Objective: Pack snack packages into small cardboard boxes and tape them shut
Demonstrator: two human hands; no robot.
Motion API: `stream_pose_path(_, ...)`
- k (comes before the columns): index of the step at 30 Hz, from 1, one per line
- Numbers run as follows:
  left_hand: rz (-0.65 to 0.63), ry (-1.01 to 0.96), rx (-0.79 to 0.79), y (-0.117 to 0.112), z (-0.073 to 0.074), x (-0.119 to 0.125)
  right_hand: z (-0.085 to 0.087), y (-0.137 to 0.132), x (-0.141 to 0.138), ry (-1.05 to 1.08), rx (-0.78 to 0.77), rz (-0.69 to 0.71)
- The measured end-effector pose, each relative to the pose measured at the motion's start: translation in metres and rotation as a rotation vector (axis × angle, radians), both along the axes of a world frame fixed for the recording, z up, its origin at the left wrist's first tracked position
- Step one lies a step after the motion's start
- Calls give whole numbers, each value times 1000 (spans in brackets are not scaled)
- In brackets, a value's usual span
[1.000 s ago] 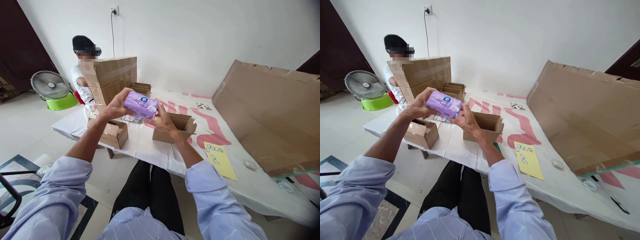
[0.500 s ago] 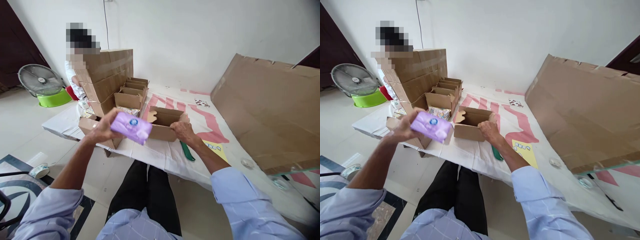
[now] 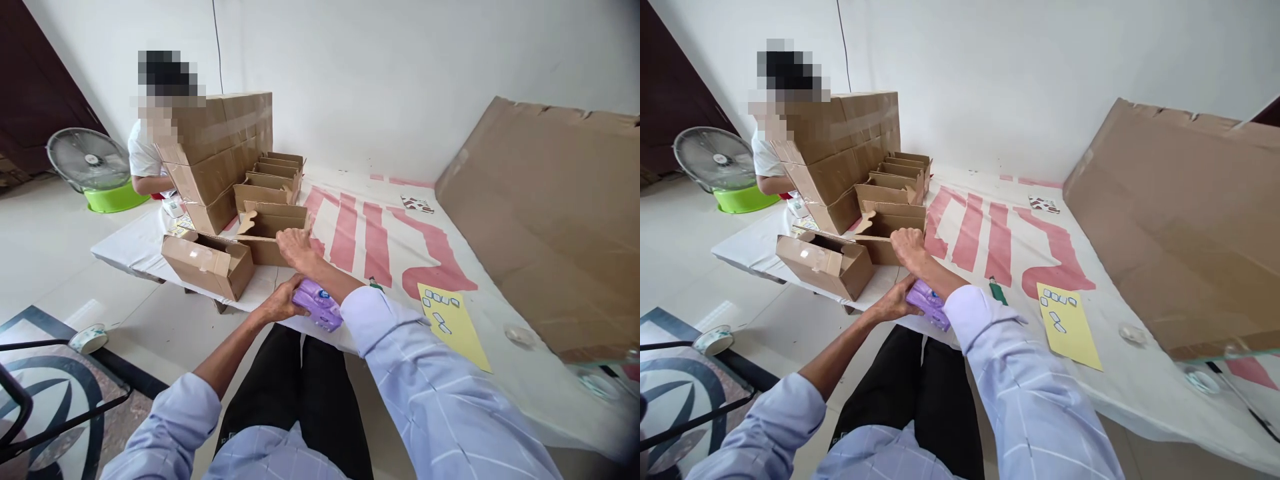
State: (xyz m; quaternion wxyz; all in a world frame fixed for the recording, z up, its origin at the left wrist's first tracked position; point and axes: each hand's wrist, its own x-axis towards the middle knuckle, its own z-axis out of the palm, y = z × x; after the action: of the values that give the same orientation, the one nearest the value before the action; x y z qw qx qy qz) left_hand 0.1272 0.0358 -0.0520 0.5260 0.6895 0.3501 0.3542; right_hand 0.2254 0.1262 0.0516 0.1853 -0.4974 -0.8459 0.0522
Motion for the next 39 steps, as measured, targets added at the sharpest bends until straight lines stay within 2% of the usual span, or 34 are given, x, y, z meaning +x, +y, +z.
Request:
stream_pose_path(2,-3,-52,-26,4,-8,6,2,-5,0,-138,22,-11)
stream_pose_path(4,0,-90,-43,3,-13,3,9,-14,8,-129,101,29)
stream_pose_path(7,93,-18,-27,-2,-21,-14,16,-38,40,-6,240,42)
stream_pose_path(9,201,64,-9,-4,-28,-26,10,-61,70,115,277,-14)
stream_pose_path(11,350,88,-10,-2,-35,-32,-6,-87,101,179,240,-88)
stream_pose_path(15,670,108,-32,13,-44,-25,-56,-135,144,199,62,-200)
stream_pose_path(18,845,234,8,28,-43,-9,-92,-157,149,228,-17,-224)
stream_pose_path(21,972,357,12,41,-39,8,-115,-165,141,313,-25,-263)
stream_pose_path(24,1037,409,10,50,-38,20,-126,-162,137,431,15,-257)
stream_pose_path(27,1066,408,33,56,-39,24,-125,-147,146,545,63,-266)
stream_pose_path(32,1070,392,25,58,-42,18,-110,-87,164,615,100,-414)
stream_pose_path(34,1072,392,34,57,-44,16,-105,-61,157,624,68,-369)
stream_pose_path(36,1077,388,55,57,-44,15,-103,-41,143,623,30,-267)
stream_pose_path(39,1072,377,95,59,-45,13,-105,-29,125,618,13,-180)
